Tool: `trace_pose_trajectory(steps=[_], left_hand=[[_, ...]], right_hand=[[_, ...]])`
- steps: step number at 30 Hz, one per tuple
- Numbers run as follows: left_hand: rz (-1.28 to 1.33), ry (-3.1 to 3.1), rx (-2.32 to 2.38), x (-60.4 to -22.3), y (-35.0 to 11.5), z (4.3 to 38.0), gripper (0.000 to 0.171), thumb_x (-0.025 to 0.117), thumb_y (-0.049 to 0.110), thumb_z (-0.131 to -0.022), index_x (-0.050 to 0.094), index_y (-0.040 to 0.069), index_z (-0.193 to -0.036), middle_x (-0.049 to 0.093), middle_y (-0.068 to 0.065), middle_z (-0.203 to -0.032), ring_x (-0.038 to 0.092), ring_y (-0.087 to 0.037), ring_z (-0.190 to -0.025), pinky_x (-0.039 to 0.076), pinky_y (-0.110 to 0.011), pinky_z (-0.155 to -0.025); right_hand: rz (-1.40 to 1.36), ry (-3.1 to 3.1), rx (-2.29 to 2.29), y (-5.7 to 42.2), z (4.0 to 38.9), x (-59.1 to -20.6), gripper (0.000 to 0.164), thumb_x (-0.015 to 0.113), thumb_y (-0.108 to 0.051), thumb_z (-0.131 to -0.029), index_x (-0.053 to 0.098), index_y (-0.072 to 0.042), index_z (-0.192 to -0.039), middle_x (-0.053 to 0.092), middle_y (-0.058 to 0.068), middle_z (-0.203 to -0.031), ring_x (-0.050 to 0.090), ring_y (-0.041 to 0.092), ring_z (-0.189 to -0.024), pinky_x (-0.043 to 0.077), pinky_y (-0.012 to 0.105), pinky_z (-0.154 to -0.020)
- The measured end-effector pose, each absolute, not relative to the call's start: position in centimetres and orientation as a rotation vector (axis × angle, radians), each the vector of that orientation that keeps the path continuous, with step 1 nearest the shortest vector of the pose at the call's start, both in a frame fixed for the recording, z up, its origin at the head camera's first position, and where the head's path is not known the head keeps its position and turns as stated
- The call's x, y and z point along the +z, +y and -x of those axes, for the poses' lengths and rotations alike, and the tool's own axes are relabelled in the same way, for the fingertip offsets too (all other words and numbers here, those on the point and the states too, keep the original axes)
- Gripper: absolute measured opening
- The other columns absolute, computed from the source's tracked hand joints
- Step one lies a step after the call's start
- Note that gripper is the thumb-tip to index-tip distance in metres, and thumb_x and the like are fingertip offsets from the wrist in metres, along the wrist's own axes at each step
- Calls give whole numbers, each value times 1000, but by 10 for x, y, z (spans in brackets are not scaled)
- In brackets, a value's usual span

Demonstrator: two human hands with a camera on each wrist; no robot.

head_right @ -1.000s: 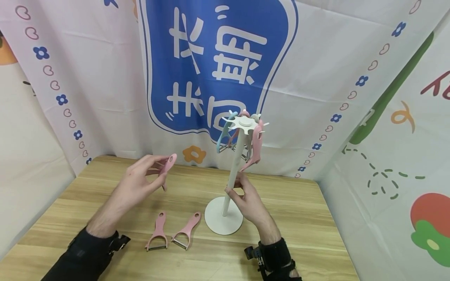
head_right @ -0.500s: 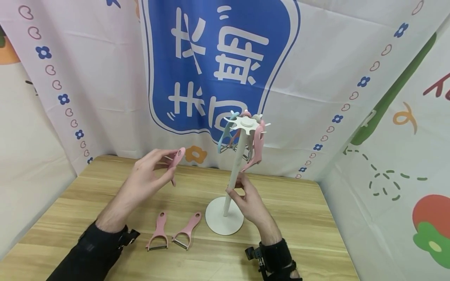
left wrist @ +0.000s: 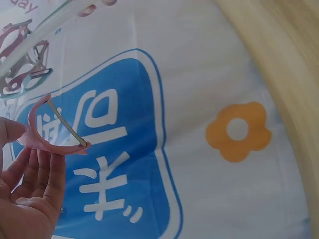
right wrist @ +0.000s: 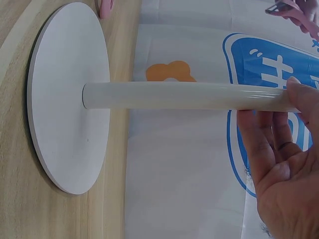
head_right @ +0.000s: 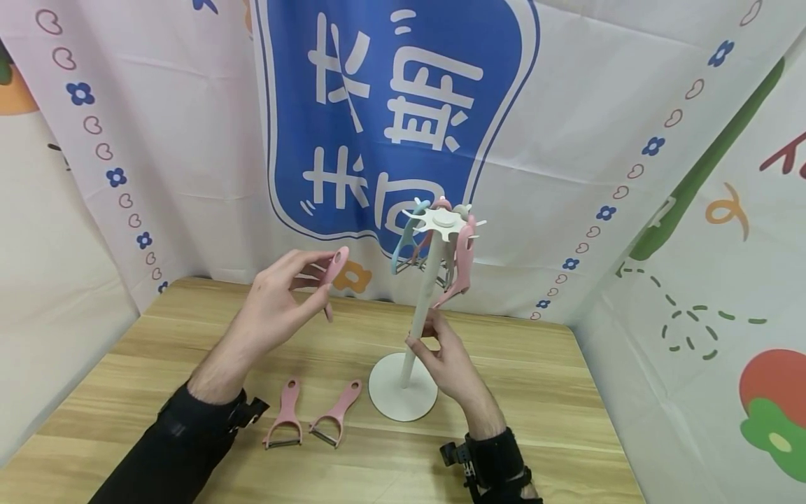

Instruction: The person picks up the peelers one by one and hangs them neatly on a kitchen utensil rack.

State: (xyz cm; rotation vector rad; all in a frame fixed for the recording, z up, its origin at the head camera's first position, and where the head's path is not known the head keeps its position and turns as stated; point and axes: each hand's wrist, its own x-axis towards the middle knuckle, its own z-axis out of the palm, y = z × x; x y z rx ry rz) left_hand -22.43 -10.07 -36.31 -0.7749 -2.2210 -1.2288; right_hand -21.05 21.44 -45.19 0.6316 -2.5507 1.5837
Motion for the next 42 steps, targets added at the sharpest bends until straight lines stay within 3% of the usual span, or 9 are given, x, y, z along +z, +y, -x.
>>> trace_pose_trajectory(steps=[9, 19, 26, 34, 42], left_hand=[[815, -2152, -1244, -342, -83, 225, 52, 75, 12, -93, 61, 23, -142, 61, 9, -127, 62, -7, -108, 58, -24, -89], [852, -2080, -1305, -324, -68, 224, 48, 73, 12, -94, 62, 16, -140, 62, 5, -124, 63, -9, -106, 59, -26, -90], [865, -2042, -1349, -319, -58, 226, 46, 72, 15, -96, 61, 18, -142, 63, 4, -127, 63, -8, -108, 58, -24, -91], [892, -1997, -1412, -312, -47, 227, 43, 70, 17, -99, 61, 17, -141, 62, 4, -128, 63, -10, -110, 58, -29, -93], [898, -1984, -1429, -305, -39, 227, 43, 69, 18, -99, 61, 17, -142, 62, 3, -128, 63, -10, -110, 57, -27, -94]], right_hand=[[-647, -2537, 1586, 214, 211, -452, 35, 63, -25, -104, 47, -21, -135, 58, 7, -120, 61, 27, -113, 62, 35, -83], [-658, -2526, 1589, 213, 210, -451, 37, 64, -24, -104, 47, -18, -136, 58, 10, -119, 62, 28, -112, 63, 37, -83], [-656, -2524, 1600, 213, 211, -453, 36, 63, -23, -104, 47, -18, -136, 58, 9, -119, 62, 28, -113, 63, 39, -84], [-669, -2507, 1634, 213, 211, -452, 36, 63, -21, -104, 46, -18, -135, 57, 10, -120, 62, 30, -113, 60, 55, -87], [-686, -2499, 1615, 213, 210, -452, 36, 64, -20, -103, 47, -17, -136, 58, 11, -119, 62, 29, -111, 63, 44, -84]])
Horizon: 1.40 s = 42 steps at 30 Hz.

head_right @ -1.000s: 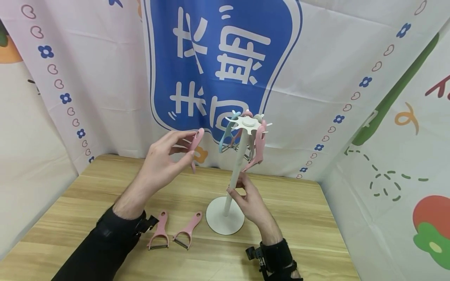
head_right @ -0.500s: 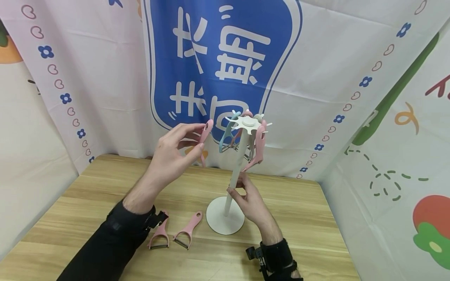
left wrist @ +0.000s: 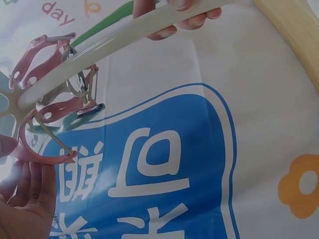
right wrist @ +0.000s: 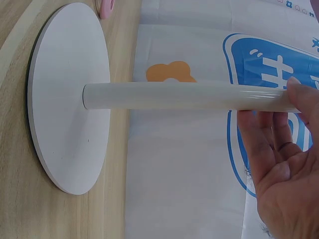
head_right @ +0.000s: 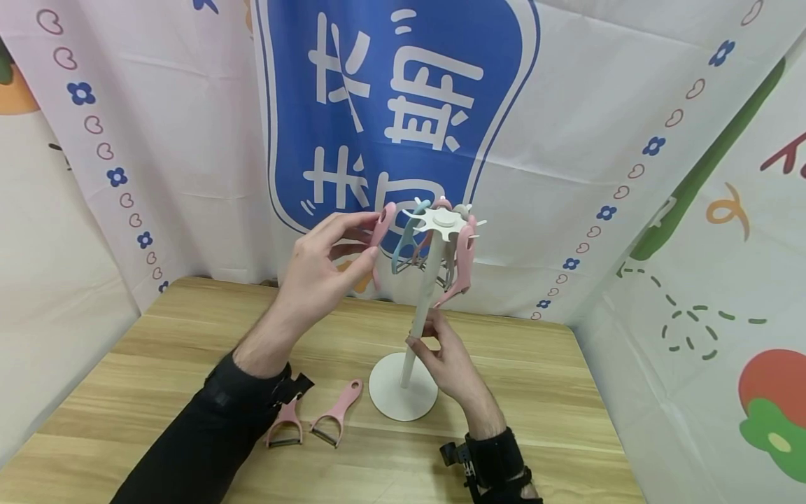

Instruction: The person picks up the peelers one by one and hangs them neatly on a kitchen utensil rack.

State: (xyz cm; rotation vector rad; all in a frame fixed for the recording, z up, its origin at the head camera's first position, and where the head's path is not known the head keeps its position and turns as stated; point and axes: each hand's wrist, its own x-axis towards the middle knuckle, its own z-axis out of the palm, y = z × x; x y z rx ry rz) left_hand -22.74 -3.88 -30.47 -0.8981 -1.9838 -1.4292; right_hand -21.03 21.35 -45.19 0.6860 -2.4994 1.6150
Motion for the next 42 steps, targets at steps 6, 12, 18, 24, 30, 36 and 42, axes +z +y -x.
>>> trace_pose_trajectory(steps=[6, 12, 18, 24, 30, 36, 42], left_hand=[[899, -2001, -1447, -301, -33, 228, 44, 69, 22, -99, 61, 20, -143, 62, 4, -127, 62, -8, -110, 56, -27, -96], [926, -2005, -1449, -298, -28, 228, 46, 68, 22, -101, 58, 20, -146, 60, 4, -130, 62, -9, -110, 56, -30, -98], [943, -2004, -1437, -296, -25, 228, 47, 67, 22, -101, 57, 20, -147, 60, 3, -131, 62, -9, -112, 54, -25, -98], [938, -2022, -1437, -297, -23, 229, 48, 68, 23, -101, 57, 20, -147, 60, 3, -132, 62, -9, -113, 56, -30, -98], [938, -2036, -1420, -300, -21, 231, 47, 69, 21, -100, 58, 16, -145, 61, 0, -132, 62, -7, -113, 55, -27, -97], [963, -2040, -1427, -302, -19, 233, 47, 70, 21, -100, 58, 16, -145, 61, 0, -131, 62, -7, -113, 56, -30, -98], [969, -2033, -1433, -303, -19, 233, 47, 70, 20, -99, 58, 16, -145, 61, -1, -131, 62, -9, -113, 56, -32, -98]], right_hand=[[-680, -2502, 1612, 214, 211, -454, 37, 63, -20, -104, 46, -19, -136, 58, 8, -120, 62, 28, -112, 63, 40, -84], [-672, -2506, 1622, 214, 211, -453, 36, 63, -20, -104, 46, -19, -135, 58, 7, -119, 62, 27, -113, 62, 48, -84], [-682, -2506, 1611, 214, 210, -452, 34, 63, -21, -104, 47, -19, -134, 58, 8, -119, 62, 27, -112, 63, 46, -83], [-693, -2499, 1610, 214, 211, -453, 35, 62, -21, -104, 47, -17, -135, 58, 8, -119, 62, 28, -112, 62, 50, -84], [-703, -2494, 1607, 215, 212, -454, 34, 62, -23, -104, 47, -18, -134, 58, 7, -119, 62, 27, -111, 63, 44, -83], [-719, -2491, 1602, 215, 211, -453, 34, 62, -23, -105, 47, -18, -135, 57, 7, -121, 62, 28, -112, 62, 44, -85], [-728, -2485, 1587, 215, 211, -453, 33, 62, -21, -105, 47, -19, -134, 57, 8, -121, 62, 27, -112, 62, 38, -84]])
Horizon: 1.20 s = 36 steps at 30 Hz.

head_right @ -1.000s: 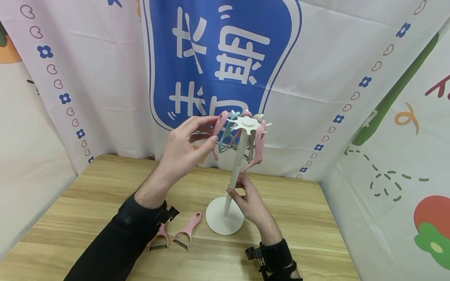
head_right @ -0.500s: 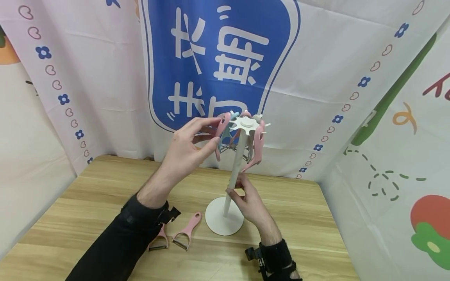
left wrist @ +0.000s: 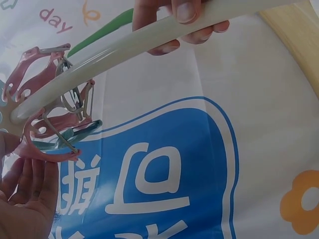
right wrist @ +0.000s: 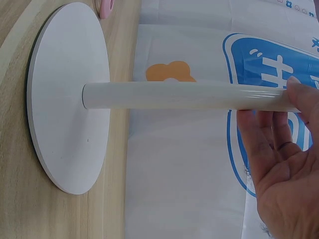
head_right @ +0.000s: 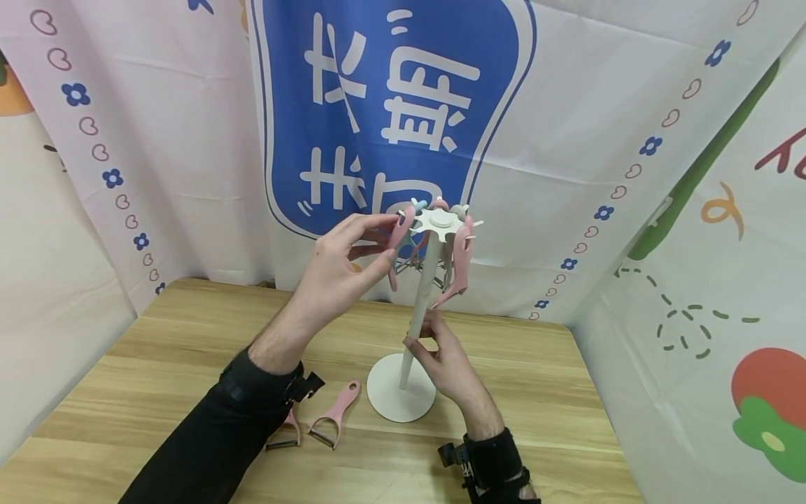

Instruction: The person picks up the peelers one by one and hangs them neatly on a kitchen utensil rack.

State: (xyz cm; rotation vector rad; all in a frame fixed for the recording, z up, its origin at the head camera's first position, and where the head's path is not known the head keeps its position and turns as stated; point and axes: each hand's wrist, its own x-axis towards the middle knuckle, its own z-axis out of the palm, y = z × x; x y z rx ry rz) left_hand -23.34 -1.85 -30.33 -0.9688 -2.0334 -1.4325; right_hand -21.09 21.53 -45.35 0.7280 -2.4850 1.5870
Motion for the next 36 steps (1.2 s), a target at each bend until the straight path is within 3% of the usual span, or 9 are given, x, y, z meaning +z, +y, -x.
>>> trace_pose_trajectory(steps=[12, 22, 36], left_hand=[[971, -2036, -1443, -304, -21, 232, 46, 70, 20, -99, 59, 15, -144, 61, 1, -130, 62, -10, -114, 55, -28, -98], [932, -2086, -1384, -312, -35, 228, 45, 69, 22, -100, 60, 17, -144, 61, 5, -130, 60, -8, -117, 54, -27, -99], [906, -2205, -1254, -333, -61, 221, 45, 70, 25, -99, 59, 20, -143, 63, 3, -130, 63, -10, -116, 55, -29, -98]], right_hand=[[-727, -2472, 1595, 214, 210, -454, 38, 62, -9, -103, 45, -12, -137, 56, 14, -124, 61, 32, -113, 62, 40, -83], [-702, -2496, 1596, 215, 212, -454, 37, 63, -20, -104, 46, -17, -136, 57, 9, -121, 61, 28, -112, 62, 38, -84], [-682, -2503, 1612, 215, 213, -456, 37, 64, -22, -104, 46, -17, -136, 57, 9, -120, 61, 28, -112, 62, 37, -84]])
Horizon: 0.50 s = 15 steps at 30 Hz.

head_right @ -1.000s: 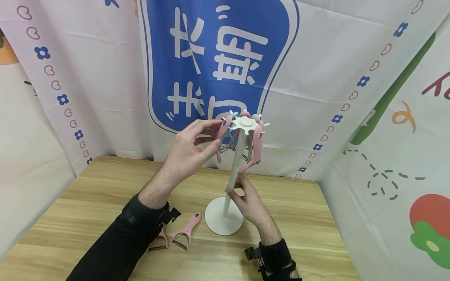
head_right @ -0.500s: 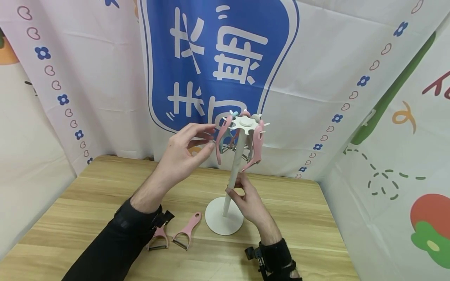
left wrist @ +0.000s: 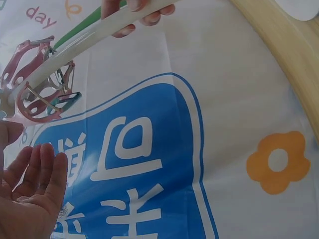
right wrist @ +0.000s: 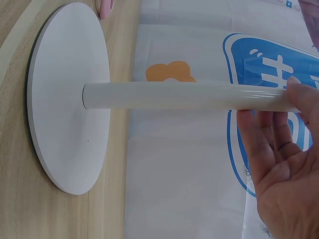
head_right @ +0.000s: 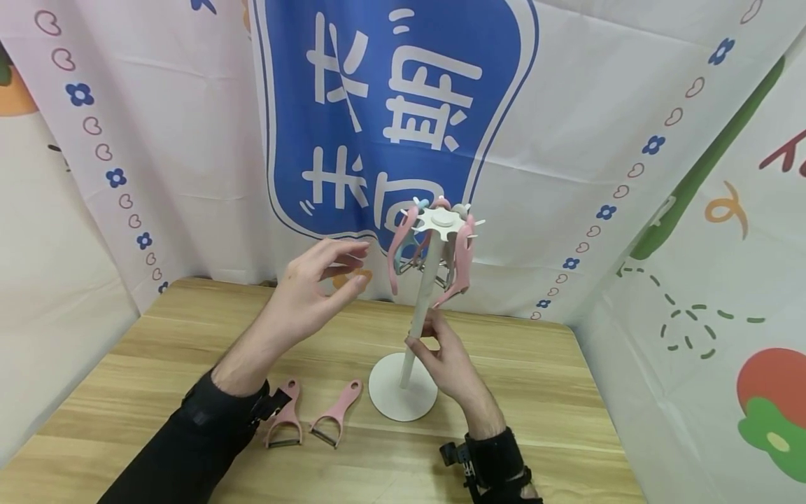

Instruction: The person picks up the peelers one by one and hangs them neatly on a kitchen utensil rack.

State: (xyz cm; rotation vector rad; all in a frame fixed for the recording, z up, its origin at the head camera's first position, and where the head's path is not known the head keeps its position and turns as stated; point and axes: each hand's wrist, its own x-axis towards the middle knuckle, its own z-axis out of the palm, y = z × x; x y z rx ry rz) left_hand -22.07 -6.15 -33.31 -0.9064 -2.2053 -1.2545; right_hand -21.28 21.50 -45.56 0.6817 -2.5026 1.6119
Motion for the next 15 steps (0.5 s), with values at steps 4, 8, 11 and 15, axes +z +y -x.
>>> trace_pose_trajectory(steps=[4, 8, 11, 15], left_hand=[[898, -2226, -1241, -340, -69, 220, 46, 71, 23, -98, 59, 20, -143, 63, 2, -132, 63, -12, -115, 55, -28, -98], [900, -2234, -1222, -347, -76, 219, 46, 72, 22, -98, 59, 18, -142, 63, 0, -130, 64, -16, -114, 56, -32, -98], [896, -2245, -1195, -353, -81, 218, 46, 72, 20, -97, 60, 16, -141, 63, 1, -128, 65, -17, -113, 57, -34, -97], [891, -2280, -1163, -361, -87, 217, 46, 72, 18, -96, 60, 16, -141, 63, 2, -130, 64, -13, -113, 55, -30, -99]], right_hand=[[-671, -2510, 1617, 215, 212, -454, 36, 63, -24, -104, 47, -19, -135, 57, 8, -120, 61, 27, -113, 62, 36, -85], [-683, -2508, 1611, 215, 211, -453, 37, 63, -23, -104, 46, -18, -136, 58, 9, -120, 61, 28, -112, 62, 37, -84], [-693, -2506, 1606, 215, 212, -453, 38, 63, -22, -104, 46, -16, -137, 58, 11, -119, 61, 29, -112, 62, 37, -84], [-687, -2508, 1603, 215, 212, -454, 39, 63, -19, -104, 45, -15, -138, 59, 12, -120, 61, 30, -112, 62, 38, -83]])
